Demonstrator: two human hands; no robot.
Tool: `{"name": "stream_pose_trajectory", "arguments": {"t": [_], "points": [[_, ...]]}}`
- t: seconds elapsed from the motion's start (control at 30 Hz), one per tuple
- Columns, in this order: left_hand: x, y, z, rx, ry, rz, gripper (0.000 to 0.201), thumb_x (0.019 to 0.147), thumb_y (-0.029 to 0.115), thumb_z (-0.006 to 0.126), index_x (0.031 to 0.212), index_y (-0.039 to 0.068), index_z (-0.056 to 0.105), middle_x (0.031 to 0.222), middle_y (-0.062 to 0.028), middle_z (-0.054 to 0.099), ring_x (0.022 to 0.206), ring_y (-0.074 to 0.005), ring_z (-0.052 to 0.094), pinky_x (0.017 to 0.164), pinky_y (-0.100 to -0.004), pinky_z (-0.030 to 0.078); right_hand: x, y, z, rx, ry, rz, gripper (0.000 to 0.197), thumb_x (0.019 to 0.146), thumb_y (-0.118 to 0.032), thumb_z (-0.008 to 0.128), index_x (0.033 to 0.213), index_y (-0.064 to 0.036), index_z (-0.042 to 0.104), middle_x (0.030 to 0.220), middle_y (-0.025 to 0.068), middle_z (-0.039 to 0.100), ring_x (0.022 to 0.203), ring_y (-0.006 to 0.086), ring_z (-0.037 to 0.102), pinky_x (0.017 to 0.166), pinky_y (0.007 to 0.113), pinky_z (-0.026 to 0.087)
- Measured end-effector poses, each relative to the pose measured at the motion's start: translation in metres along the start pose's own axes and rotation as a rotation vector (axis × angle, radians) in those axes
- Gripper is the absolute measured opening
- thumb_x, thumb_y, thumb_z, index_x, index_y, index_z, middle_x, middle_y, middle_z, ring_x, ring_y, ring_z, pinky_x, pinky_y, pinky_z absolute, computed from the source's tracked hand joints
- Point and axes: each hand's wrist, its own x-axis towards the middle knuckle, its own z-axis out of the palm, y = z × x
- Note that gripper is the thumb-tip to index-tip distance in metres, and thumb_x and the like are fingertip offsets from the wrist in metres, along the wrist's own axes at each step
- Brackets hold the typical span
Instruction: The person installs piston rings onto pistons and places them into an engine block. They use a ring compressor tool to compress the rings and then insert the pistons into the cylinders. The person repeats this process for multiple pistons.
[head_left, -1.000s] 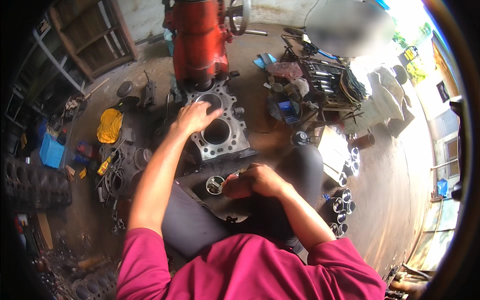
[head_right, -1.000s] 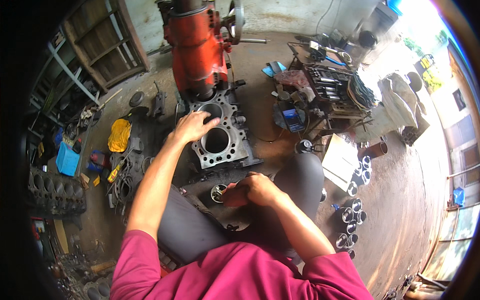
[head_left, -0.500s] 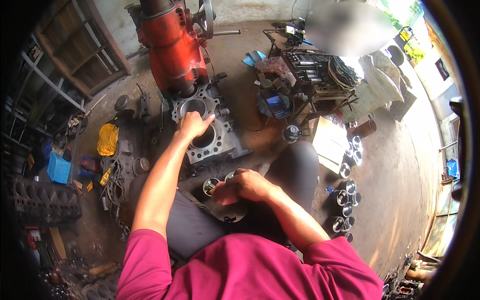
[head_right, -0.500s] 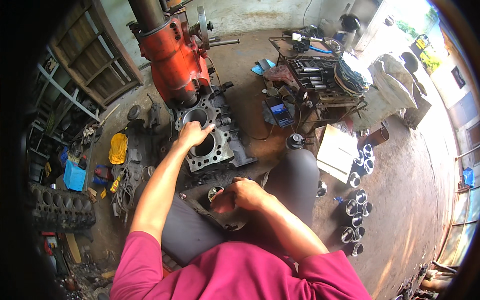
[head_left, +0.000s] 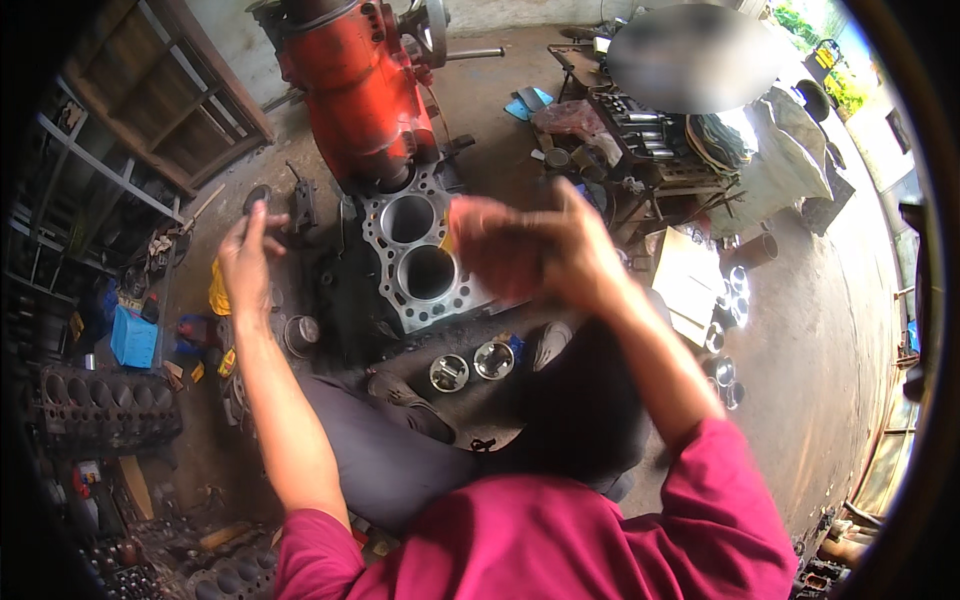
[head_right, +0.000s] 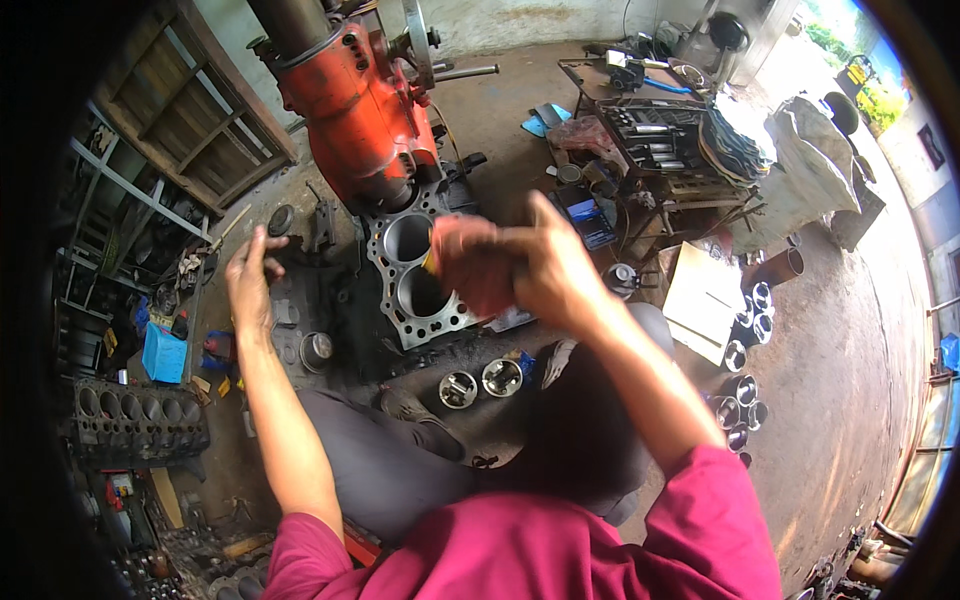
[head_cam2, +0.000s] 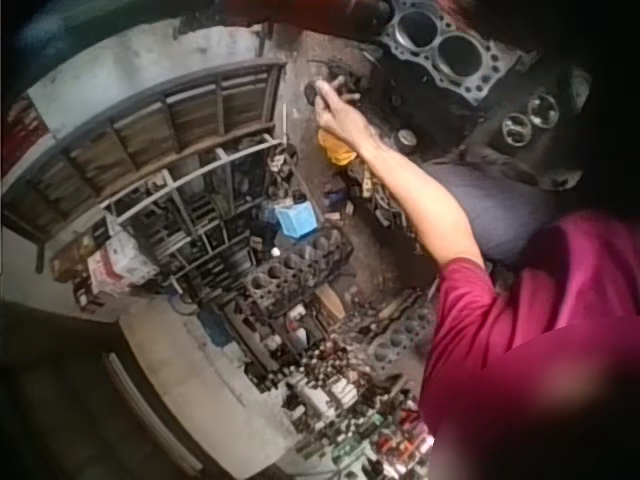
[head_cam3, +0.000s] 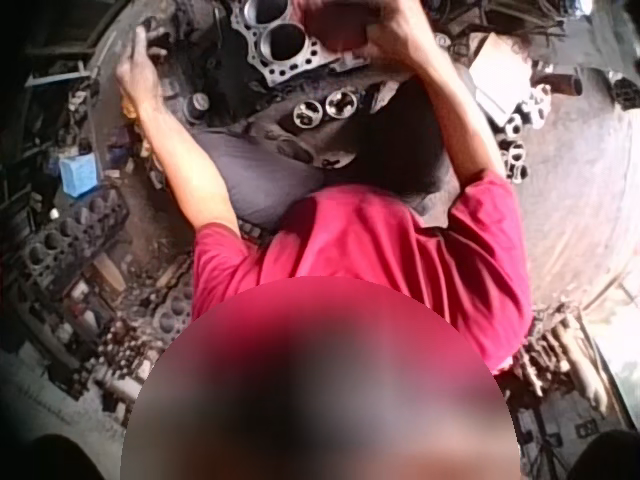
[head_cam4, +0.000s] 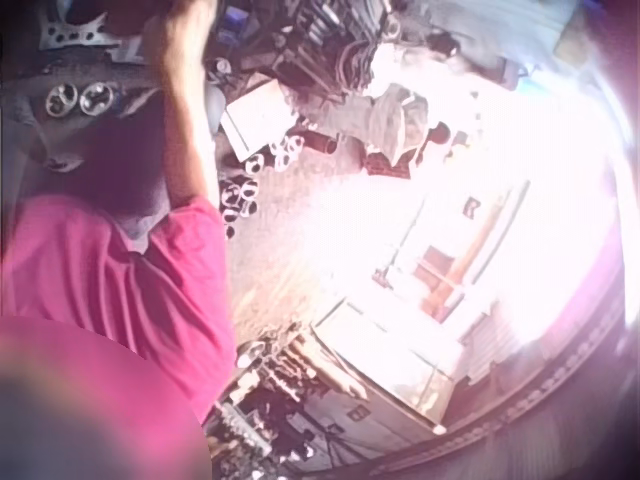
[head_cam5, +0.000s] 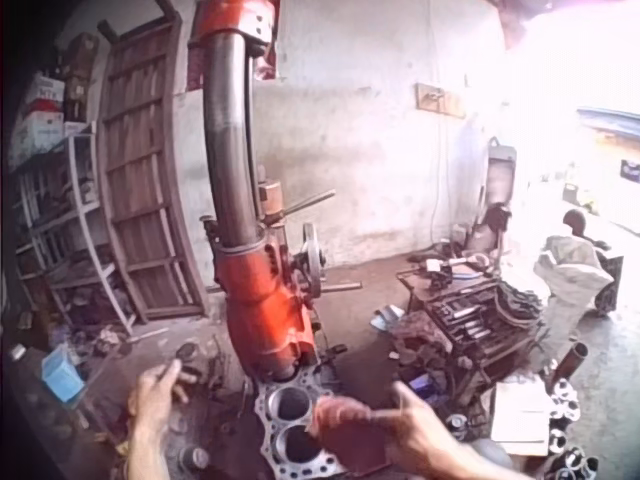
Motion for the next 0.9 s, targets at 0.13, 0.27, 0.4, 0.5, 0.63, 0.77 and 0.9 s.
{"name": "stream_pose_trajectory", "arguments": {"t": [0.13,0.27,0.4,0.5,0.63,0.77,0.9], "points": [[0.013,0.003,-0.024,-0.045,0.046,0.033,0.032,0.096,0.035,0.065,0.090,0.005,0.071,0.088,-0.0064,0.073,0.060,-0.0059,0.055,0.061,-0.0231,0.043,0.090,0.021,0.043,-0.074,0.103,-0.324,0.035,0.075,-0.003,0.063,0.107,-0.0120,0.076,0.109,0.0153,0.064,0.102,0.0324,0.065,0.089,0.038,0.053],[0.023,-0.003,-0.025,0.027,-0.006,0.071,0.029,0.095,0.032,0.067,0.093,0.003,0.071,0.089,-0.0066,0.072,0.062,-0.0068,0.056,0.061,-0.0230,0.044,0.142,0.033,0.137,-0.219,-0.611,-0.440,0.021,0.083,-0.016,0.065,0.102,-0.0158,0.074,0.106,0.0083,0.067,0.100,0.0243,0.066,0.083,0.038,0.055],[0.029,-0.003,-0.025,0.020,-0.036,0.096,0.028,0.095,0.027,0.067,0.097,0.000,0.069,0.088,-0.0072,0.071,0.066,-0.0073,0.058,0.062,-0.0235,0.048,0.165,0.040,0.213,-0.598,-1.160,-0.379,0.019,0.080,-0.021,0.068,0.096,-0.0146,0.074,0.103,0.0078,0.070,0.096,0.0220,0.069,0.080,0.038,0.053],[0.029,-0.001,-0.026,-0.043,-0.074,0.115,0.022,0.095,0.022,0.067,0.098,-0.001,0.069,0.090,-0.0078,0.071,0.069,-0.0079,0.060,0.064,-0.0244,0.051,0.186,0.056,0.244,-0.431,-1.392,-0.167,0.021,0.080,-0.018,0.067,0.099,-0.0146,0.074,0.106,0.0093,0.071,0.097,0.0232,0.069,0.083,0.038,0.053],[0.035,0.001,-0.023,-0.023,-0.096,0.084,0.022,0.095,0.020,0.067,0.102,-0.001,0.068,0.092,-0.0076,0.070,0.074,-0.0090,0.063,0.066,-0.0244,0.052,0.184,0.072,0.279,-0.537,-1.446,-0.150,0.024,0.080,-0.016,0.066,0.102,-0.0136,0.073,0.106,0.0097,0.071,0.096,0.0232,0.069,0.084,0.037,0.053],[0.041,-0.002,-0.019,-0.031,-0.154,0.075,0.023,0.094,0.018,0.068,0.106,-0.001,0.068,0.094,-0.0066,0.069,0.080,-0.0102,0.065,0.068,-0.0254,0.054,0.177,0.081,0.302,-0.574,-1.484,-0.123,0.027,0.080,-0.015,0.065,0.106,-0.0126,0.073,0.107,0.0102,0.071,0.096,0.0232,0.068,0.085,0.037,0.053],[0.040,-0.007,-0.018,0.002,-0.250,0.031,0.027,0.096,0.019,0.067,0.113,-0.002,0.065,0.102,-0.0098,0.070,0.082,-0.0106,0.065,0.073,-0.0259,0.054,0.179,0.082,0.303,-0.579,-1.559,-0.112,0.031,0.079,-0.013,0.064,0.109,-0.0116,0.072,0.107,0.0106,0.071,0.096,0.0232,0.068,0.085,0.036,0.052]]}}
